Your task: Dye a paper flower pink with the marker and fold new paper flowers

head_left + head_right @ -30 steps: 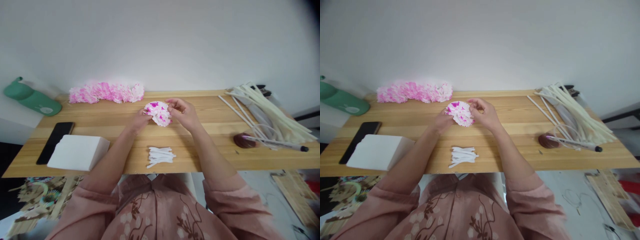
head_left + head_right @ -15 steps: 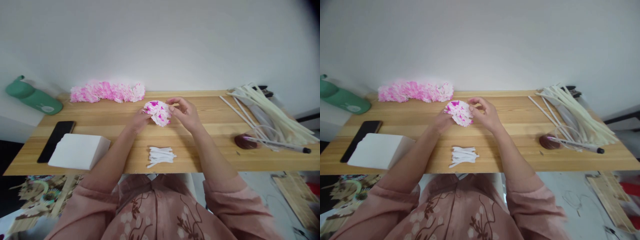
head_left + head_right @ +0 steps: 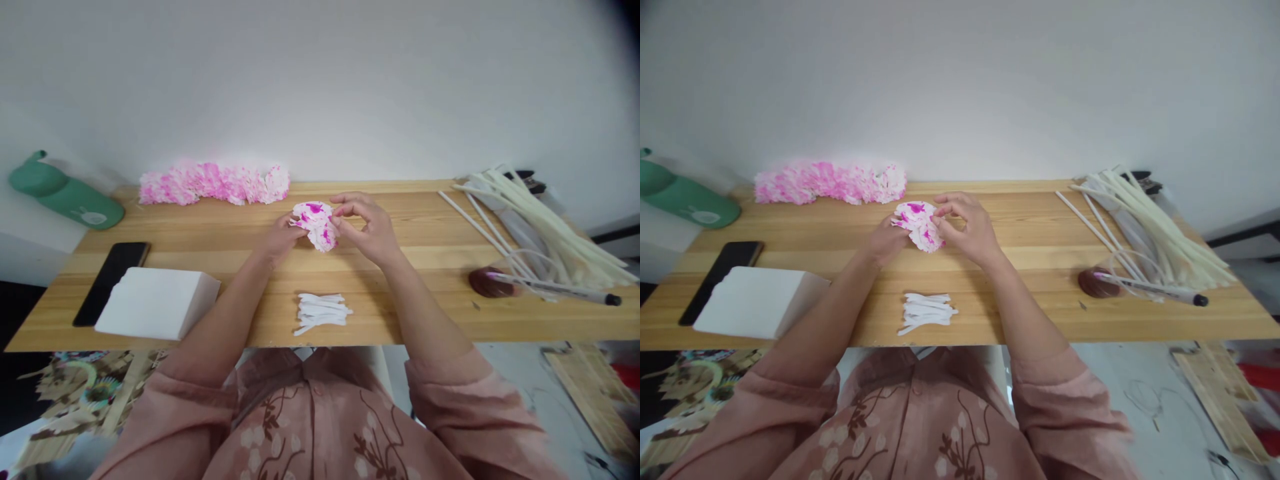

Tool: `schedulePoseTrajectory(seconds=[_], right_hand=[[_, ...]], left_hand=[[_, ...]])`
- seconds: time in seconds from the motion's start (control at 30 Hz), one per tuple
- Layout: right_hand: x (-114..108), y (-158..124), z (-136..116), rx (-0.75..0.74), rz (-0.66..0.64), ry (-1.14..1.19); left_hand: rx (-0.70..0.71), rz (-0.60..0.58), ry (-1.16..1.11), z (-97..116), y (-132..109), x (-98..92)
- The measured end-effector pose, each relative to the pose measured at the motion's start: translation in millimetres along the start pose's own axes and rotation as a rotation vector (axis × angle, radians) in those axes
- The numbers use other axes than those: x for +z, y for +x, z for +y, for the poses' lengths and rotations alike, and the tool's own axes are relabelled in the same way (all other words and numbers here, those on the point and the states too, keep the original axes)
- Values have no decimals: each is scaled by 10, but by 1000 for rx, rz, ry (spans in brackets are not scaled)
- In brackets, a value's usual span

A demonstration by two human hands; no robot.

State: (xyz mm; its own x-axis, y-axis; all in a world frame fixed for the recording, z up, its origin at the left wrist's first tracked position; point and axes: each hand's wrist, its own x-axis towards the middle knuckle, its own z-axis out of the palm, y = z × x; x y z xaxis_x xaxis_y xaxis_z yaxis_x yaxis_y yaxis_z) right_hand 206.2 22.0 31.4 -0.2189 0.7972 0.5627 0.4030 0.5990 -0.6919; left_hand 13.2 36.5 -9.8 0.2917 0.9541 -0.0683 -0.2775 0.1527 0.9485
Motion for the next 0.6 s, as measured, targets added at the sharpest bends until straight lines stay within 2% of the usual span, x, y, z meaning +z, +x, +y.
schedulePoseTrajectory(seconds=[0.4,0.6], right_hand=[[-6,-5,4,62,-1,75],[16,-9,3,111,-14,128]], left_hand=[[-1,-18,-96,3,-27,25],[-20,-72,-193,23,-41,36]])
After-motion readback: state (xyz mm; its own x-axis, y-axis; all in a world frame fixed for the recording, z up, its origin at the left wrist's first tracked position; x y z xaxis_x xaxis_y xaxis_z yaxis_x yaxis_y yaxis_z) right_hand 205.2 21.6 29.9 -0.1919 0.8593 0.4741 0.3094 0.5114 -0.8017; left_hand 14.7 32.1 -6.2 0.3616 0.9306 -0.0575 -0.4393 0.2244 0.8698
